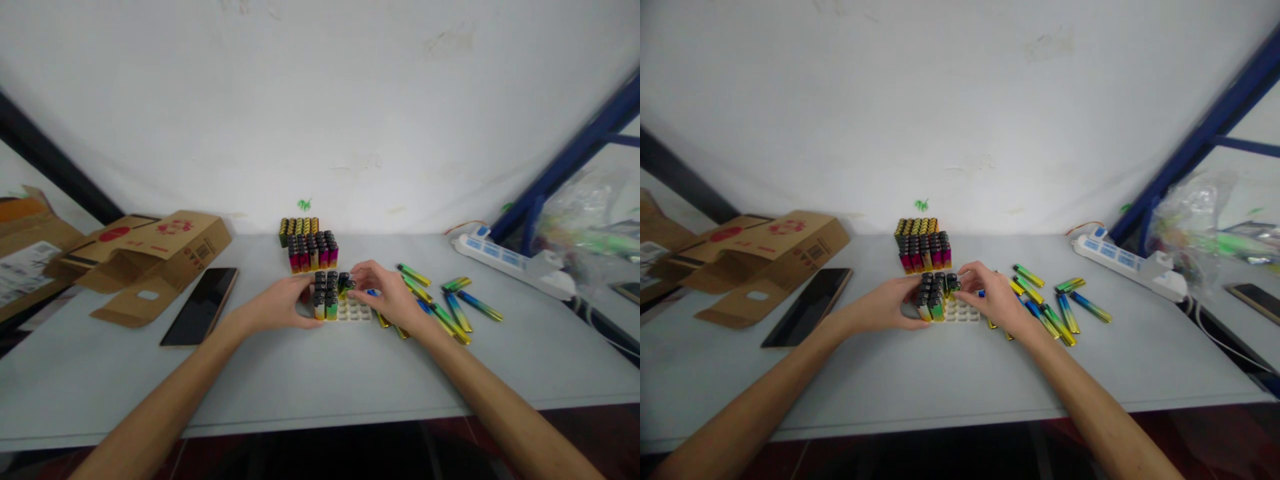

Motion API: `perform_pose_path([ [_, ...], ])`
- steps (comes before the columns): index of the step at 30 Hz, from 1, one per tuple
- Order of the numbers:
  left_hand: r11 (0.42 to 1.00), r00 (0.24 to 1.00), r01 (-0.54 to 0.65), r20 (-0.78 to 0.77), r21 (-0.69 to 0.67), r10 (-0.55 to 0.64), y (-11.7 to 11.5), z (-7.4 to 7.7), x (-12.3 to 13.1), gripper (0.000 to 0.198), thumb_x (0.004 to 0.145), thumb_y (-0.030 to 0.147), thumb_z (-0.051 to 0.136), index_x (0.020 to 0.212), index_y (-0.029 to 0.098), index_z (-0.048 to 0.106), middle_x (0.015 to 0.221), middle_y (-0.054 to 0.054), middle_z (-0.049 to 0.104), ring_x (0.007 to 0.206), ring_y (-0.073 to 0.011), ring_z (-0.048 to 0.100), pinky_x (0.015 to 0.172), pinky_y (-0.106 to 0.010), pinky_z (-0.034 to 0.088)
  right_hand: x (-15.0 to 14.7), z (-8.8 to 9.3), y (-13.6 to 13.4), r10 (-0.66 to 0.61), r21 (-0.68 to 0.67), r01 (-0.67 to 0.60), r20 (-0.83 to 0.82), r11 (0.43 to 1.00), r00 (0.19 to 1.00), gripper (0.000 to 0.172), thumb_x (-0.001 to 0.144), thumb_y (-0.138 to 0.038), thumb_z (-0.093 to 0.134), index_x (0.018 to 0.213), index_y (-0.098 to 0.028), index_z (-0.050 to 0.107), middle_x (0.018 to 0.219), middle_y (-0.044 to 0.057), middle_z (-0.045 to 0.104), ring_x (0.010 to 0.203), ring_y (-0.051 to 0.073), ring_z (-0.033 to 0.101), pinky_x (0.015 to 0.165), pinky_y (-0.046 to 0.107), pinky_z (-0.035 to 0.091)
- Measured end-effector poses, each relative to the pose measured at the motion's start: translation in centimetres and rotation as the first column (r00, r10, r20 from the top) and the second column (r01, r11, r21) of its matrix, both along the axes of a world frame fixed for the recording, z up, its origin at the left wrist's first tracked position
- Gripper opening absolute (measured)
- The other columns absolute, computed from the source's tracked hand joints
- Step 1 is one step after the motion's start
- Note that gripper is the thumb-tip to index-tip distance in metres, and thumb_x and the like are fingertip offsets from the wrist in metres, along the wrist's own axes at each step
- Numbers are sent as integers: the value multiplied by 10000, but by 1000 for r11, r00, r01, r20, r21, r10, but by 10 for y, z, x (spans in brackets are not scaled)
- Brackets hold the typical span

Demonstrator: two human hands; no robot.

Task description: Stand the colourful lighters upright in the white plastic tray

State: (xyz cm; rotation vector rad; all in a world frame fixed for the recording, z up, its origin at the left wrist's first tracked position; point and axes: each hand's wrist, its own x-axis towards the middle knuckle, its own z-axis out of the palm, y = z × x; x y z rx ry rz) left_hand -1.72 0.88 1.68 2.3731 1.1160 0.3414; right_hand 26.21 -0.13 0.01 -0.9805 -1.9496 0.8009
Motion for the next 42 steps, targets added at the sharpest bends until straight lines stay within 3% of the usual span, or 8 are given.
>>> perform_pose_path([
  [6, 999, 1000, -5, 13, -32, 5, 0, 1, 0, 519, 756, 484, 839, 1132, 179, 652, 1048, -62, 737, 865, -240, 677, 776, -321, 521, -11, -4, -2, -60, 112, 44, 145, 993, 988, 163, 955, -360, 736, 909, -218, 671, 811, 25, 753, 743, 179, 716, 736, 304, 578],
  [14, 1000, 1000, -7, 6, -20, 7, 0, 2, 0, 531, 759, 513, 831, 1132, 179, 653, 1052, -63, 733, 862, -242, 672, 767, -323, 519, 24, 14, 10, -228, 207, 178, 251, 962, 941, 172, 1015, -336, 631, 1076, -200, 717, 968, 79, 786, 872, 222, 735, 854, 358, 564],
  [19, 1000, 1000, -8, -17, -19, 8, 0, 2, 0, 503, 756, 527, 831, 1063, 175, 642, 1007, -61, 720, 847, -242, 666, 761, -323, 515, 63, 6, 25, -457, 234, 397, 555, 888, 695, 218, 992, -198, 582, 1125, -142, 746, 1089, 171, 764, 990, 293, 730, 921, 407, 543],
  [22, 1000, 1000, -9, -19, -13, 9, 0, 2, 0, 501, 757, 533, 830, 1050, 175, 636, 1002, -60, 718, 840, -241, 662, 759, -325, 512, 80, -1, 30, -490, 216, 500, 702, 838, 517, 269, 991, -197, 587, 1199, -126, 742, 1159, 222, 739, 1043, 328, 728, 953, 422, 529],
  [24, 1000, 1000, -7, -10, -17, 6, 0, 2, 0, 501, 757, 520, 832, 1066, 177, 635, 1011, -57, 719, 841, -239, 663, 760, -322, 512, 86, -4, 32, -509, 214, 548, 722, 808, 468, 307, 1001, -214, 588, 1259, -110, 717, 1157, 239, 737, 1042, 337, 731, 948, 426, 529],
  [33, 1000, 1000, -11, -18, -20, 11, 0, 1, 0, 508, 755, 530, 829, 1072, 185, 632, 1016, -60, 719, 848, -244, 663, 754, -325, 509, 100, 1, 36, -499, 26, 613, 609, 790, 617, 386, 905, -241, 740, 1273, -132, 709, 1011, 155, 821, 935, 297, 781, 866, 408, 588],
  [38, 1000, 999, -20, -33, 3, 20, 0, 1, 0, 508, 747, 557, 831, 1033, 191, 624, 1009, -62, 719, 848, -249, 668, 759, -329, 511, 103, 4, 36, -451, -25, 539, 516, 842, 728, 181, 803, -251, 809, 975, -191, 800, 910, 97, 825, 837, 262, 783, 789, 373, 606],
  [42, 1000, 999, -25, -29, 3, 25, -1, 2, 0, 509, 744, 558, 830, 1037, 193, 631, 1013, -62, 722, 855, -253, 672, 758, -329, 514, 93, 12, 33, -434, -51, 472, 317, 880, 843, 236, 803, -338, 809, 990, -197, 777, 946, 88, 811, 830, 262, 775, 795, 403, 603],
])
